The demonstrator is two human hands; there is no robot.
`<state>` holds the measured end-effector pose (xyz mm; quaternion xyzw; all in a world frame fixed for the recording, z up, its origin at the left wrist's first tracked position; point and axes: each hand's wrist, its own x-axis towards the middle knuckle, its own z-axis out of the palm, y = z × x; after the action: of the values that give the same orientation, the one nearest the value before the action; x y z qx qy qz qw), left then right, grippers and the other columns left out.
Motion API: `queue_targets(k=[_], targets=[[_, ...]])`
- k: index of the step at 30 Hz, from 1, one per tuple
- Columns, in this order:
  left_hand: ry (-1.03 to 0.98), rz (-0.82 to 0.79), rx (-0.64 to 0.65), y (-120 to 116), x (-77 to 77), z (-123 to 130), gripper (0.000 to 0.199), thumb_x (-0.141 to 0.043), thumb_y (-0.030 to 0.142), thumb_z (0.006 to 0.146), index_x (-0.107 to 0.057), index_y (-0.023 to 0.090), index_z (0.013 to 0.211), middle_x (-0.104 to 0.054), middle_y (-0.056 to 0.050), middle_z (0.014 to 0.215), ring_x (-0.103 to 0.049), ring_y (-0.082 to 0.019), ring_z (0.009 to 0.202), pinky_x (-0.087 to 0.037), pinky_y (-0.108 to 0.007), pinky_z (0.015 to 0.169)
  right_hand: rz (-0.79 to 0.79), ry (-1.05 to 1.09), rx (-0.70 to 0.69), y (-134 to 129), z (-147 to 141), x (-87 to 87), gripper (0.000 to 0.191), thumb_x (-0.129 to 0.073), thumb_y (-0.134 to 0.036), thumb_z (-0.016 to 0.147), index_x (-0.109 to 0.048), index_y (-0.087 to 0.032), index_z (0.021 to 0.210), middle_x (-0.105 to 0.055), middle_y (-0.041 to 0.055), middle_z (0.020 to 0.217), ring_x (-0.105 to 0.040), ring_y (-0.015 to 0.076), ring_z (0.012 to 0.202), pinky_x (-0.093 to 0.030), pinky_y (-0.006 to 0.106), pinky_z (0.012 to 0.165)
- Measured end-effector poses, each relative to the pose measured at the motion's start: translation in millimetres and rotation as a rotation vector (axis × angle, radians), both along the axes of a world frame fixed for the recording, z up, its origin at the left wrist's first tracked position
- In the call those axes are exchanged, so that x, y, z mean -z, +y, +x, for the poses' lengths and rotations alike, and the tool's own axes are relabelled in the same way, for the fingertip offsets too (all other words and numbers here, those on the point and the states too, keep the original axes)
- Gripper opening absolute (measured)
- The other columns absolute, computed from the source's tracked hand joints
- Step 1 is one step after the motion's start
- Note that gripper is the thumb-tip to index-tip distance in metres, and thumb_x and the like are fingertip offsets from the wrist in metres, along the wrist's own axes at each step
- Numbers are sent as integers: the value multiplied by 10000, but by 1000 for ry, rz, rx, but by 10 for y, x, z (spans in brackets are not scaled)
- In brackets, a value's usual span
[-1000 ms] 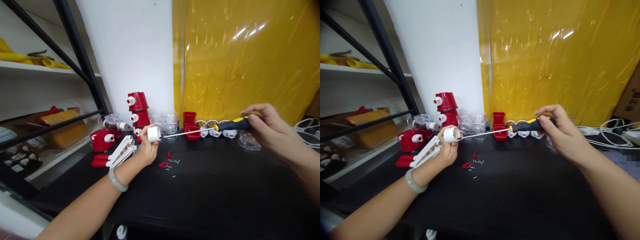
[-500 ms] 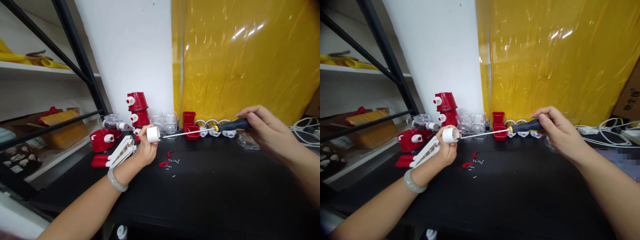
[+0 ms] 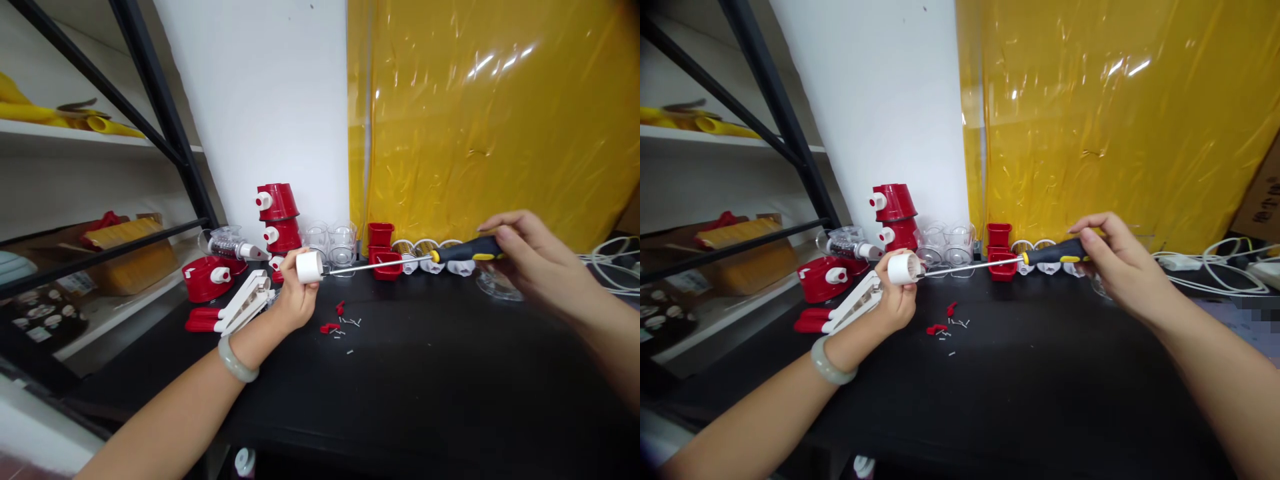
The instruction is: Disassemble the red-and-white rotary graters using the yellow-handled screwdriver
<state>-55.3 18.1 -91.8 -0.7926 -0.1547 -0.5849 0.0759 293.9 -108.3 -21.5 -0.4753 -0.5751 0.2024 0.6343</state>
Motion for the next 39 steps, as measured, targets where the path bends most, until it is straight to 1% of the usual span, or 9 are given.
queue_targets(k=[5, 8, 12, 15, 20, 26, 30, 33, 39], targets=[[14, 26, -29, -24, -30, 8, 533, -383, 360, 999, -197, 192, 1470, -392, -187, 1309, -541, -248, 1101, -506, -468, 912, 3, 270, -279, -98, -33, -47, 657, -886, -231, 584, -543, -437, 1105, -656, -53, 999, -632, 137, 760, -512, 197, 599], [30, 28, -2, -4, 1, 13, 551, -394, 386, 995, -191, 182, 1464, -384, -181, 1307, -531, -242, 1114, -487, -454, 942, -2, 311, -277, -74, -48, -67, 470, -822, -444, 651, -588, -347, 1047, -699, -1, 902, -659, 186, 786, -542, 261, 651], [36, -5, 10, 16, 21, 8, 559, -383, 421, 995, -168, 199, 1460, -378, -180, 1320, -539, -240, 1111, -476, -452, 953, -86, 26, -31, 10, -4, -20, 445, -523, -683, 847, -654, -268, 945, -529, -30, 513, -470, 146, 413, -401, 258, 406], [32, 23, -27, -2, -14, 7, 542, -367, 414, 1000, -177, 199, 1459, -393, -173, 1302, -533, -236, 1113, -479, -426, 940, -2, 75, -56, -5, 1, -4, 310, -742, -518, 766, -640, -329, 990, -623, -38, 724, -564, 128, 566, -440, 211, 469], [52, 26, -9, -38, -44, 28, 522, -356, 408, 1004, -185, 205, 1453, -390, -160, 1286, -528, -224, 1102, -470, -422, 947, 1, 311, -324, -89, -72, -82, 545, -869, -326, 555, -626, -368, 1040, -723, -1, 1056, -677, 222, 937, -558, 318, 777], [52, 0, 15, -35, -21, 30, 540, -365, 422, 999, -171, 207, 1455, -398, -158, 1272, -532, -227, 1087, -460, -433, 961, -120, -62, 62, -20, -5, -71, 549, -514, -733, 809, -697, -218, 750, -519, 11, 470, -423, 140, 399, -342, 262, 362], [32, 56, -39, -39, -61, 20, 531, -362, 403, 1003, -190, 208, 1467, -375, -157, 1313, -502, -227, 1143, -450, -402, 977, -1, 58, -39, -33, -23, -39, 327, -754, -554, 723, -684, -278, 884, -594, -18, 732, -475, 106, 555, -391, 191, 444], [28, 64, -38, -43, -75, 22, 539, -363, 398, 1004, -181, 210, 1476, -378, -154, 1310, -508, -217, 1122, -460, -383, 955, 53, 262, -179, -51, -83, -50, 505, -910, -309, 513, -654, -343, 947, -635, -45, 949, -593, 126, 792, -494, 182, 643], [56, 45, -5, -31, -35, 33, 542, -360, 410, 1004, -180, 197, 1469, -392, -160, 1279, -521, -219, 1109, -470, -404, 952, -82, 59, -12, -9, -43, -54, 593, -493, -774, 787, -706, -220, 800, -569, 28, 566, -485, 162, 465, -398, 284, 416]])
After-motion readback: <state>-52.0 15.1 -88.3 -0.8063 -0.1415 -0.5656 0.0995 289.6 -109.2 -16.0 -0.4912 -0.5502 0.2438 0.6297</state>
